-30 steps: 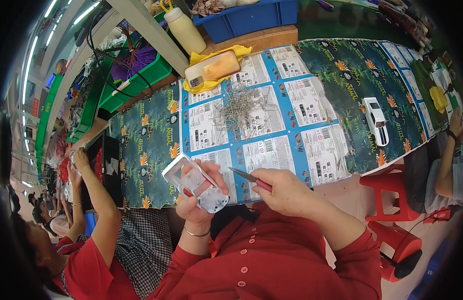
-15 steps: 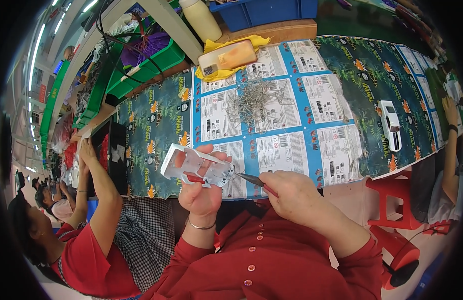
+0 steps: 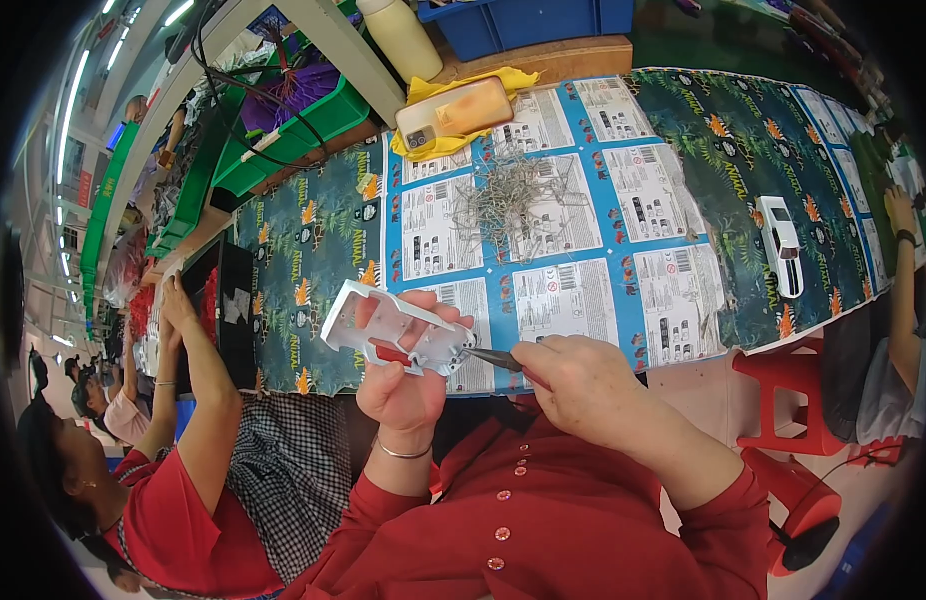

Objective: The person assembles small plastic toy cars at a factory workbench by inserting small components into plastic car bodies using a small hand tool.

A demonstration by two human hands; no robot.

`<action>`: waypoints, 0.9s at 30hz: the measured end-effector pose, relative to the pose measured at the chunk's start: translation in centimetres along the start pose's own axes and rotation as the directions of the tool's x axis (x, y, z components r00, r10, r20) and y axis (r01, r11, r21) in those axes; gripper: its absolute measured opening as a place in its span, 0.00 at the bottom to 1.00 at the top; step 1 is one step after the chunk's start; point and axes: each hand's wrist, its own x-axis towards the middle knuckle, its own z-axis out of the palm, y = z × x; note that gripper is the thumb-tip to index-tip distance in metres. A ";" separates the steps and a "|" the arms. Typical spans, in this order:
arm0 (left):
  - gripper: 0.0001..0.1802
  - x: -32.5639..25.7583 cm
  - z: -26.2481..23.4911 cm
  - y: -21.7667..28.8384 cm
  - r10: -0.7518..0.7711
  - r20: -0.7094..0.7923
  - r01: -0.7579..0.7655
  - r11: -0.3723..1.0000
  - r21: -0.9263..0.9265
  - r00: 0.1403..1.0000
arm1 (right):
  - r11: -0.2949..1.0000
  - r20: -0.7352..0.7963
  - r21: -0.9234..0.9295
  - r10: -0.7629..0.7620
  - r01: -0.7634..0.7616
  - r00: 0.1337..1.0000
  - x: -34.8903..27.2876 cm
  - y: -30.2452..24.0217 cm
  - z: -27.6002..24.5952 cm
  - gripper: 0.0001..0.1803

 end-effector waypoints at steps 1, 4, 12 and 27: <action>0.40 0.0 0.1 0.0 -0.010 -0.015 0.011 0.999 0.033 1.000 | 1.000 -0.002 -0.004 0.004 -0.004 1.000 0.0 0.0 0.0 0.09; 0.40 0.0 0.0 0.1 -0.022 -0.035 0.024 0.998 0.065 0.999 | 1.000 -0.023 -0.006 0.007 -0.007 1.000 0.0 -0.2 -0.5 0.10; 0.38 0.3 0.4 0.1 -0.031 -0.002 0.031 0.999 0.013 1.000 | 1.000 0.001 -0.007 0.005 -0.005 1.000 0.0 0.1 -0.8 0.10; 0.42 0.2 2.5 -2.0 0.066 -0.327 0.053 0.938 0.342 0.943 | 0.991 -0.009 -0.127 0.052 -0.053 0.999 0.2 0.3 0.5 0.07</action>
